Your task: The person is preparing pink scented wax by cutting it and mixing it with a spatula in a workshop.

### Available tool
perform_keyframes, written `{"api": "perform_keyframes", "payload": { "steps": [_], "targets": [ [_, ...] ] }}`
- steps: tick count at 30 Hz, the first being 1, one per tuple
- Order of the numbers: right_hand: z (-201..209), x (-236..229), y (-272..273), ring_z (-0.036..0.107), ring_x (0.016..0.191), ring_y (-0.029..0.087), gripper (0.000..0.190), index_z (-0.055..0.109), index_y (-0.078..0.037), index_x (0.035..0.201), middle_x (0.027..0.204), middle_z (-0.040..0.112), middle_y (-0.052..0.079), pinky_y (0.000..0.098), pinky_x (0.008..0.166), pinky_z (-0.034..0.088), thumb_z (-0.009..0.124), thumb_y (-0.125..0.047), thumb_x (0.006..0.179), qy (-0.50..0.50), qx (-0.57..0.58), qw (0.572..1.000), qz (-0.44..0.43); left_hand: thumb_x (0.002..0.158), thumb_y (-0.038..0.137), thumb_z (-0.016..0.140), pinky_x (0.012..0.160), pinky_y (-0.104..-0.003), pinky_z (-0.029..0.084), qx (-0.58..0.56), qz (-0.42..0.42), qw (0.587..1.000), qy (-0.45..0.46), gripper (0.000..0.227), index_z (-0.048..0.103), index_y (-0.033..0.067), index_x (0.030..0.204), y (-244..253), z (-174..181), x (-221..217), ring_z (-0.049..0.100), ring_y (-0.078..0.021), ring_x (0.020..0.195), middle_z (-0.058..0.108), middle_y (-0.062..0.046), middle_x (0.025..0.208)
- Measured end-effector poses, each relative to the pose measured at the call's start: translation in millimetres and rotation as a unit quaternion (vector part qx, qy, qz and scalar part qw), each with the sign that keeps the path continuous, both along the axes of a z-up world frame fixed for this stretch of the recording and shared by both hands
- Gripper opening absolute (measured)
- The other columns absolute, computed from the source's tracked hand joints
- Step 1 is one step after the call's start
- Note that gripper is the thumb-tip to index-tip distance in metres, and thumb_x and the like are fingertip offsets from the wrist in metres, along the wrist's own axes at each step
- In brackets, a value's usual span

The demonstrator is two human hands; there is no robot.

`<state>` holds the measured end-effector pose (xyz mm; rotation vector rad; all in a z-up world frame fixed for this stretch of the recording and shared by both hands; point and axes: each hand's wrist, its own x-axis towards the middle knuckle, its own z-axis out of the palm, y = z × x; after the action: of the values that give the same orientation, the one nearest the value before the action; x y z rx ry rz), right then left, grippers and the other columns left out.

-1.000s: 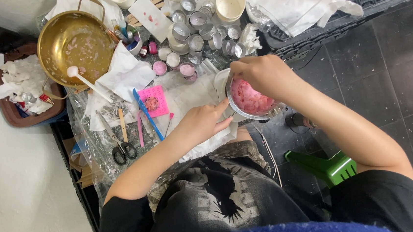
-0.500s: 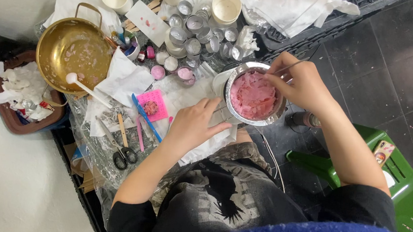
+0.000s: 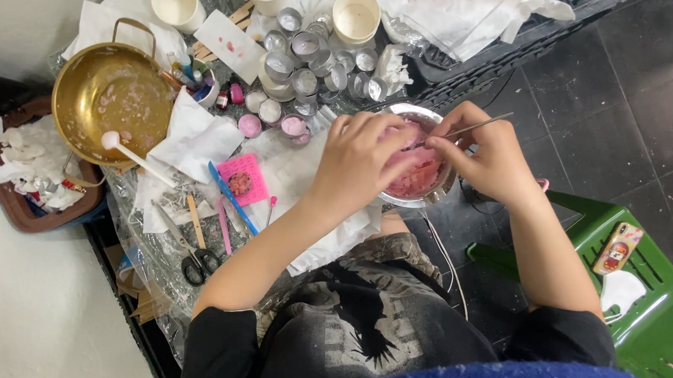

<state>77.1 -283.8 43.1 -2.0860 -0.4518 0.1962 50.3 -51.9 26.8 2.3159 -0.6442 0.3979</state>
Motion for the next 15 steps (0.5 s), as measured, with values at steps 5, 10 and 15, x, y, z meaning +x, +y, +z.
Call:
{"api": "perform_keyframes", "payload": {
  "steps": [5,10,15],
  "targets": [
    [7.1,-4.3,1.7,0.070,0.071,0.011,0.019,0.066,0.001,0.096,0.082,0.072,0.008,0.0263,0.061,0.054,0.080,-0.011,0.092,-0.019,-0.039,0.999,0.006,0.088,0.026,0.078,0.102,-0.046,0.037,0.007,-0.050,0.998,-0.037,0.016,0.078,0.0133,0.098,-7.8,-14.1,9.0,0.060,-0.0179,0.113,0.070,0.002,0.113],
    [5.8,-5.1,-4.9,0.070,0.068,0.012,0.021,0.066,0.001,0.094,0.079,0.073,0.008,0.0269,0.059,0.052,0.081,-0.012,0.089,-0.013,-0.054,0.998,-0.002,0.091,0.023,0.078,0.107,-0.048,0.033,0.038,-0.049,0.998,-0.033,0.009,0.080,0.0150,0.094,-3.2,-25.8,3.8,0.059,-0.0129,0.112,0.069,0.006,0.111],
    [4.6,-2.7,-20.6,0.073,0.078,0.011,0.017,0.064,0.000,0.097,0.088,0.074,0.007,0.0252,0.065,0.056,0.078,-0.009,0.095,-0.025,-0.010,0.999,-0.028,0.087,0.020,0.077,0.112,-0.056,0.026,0.086,-0.029,0.996,-0.006,0.006,0.079,0.0149,0.089,5.1,-30.5,0.7,0.056,-0.0173,0.120,0.069,0.005,0.112]
  ]
}}
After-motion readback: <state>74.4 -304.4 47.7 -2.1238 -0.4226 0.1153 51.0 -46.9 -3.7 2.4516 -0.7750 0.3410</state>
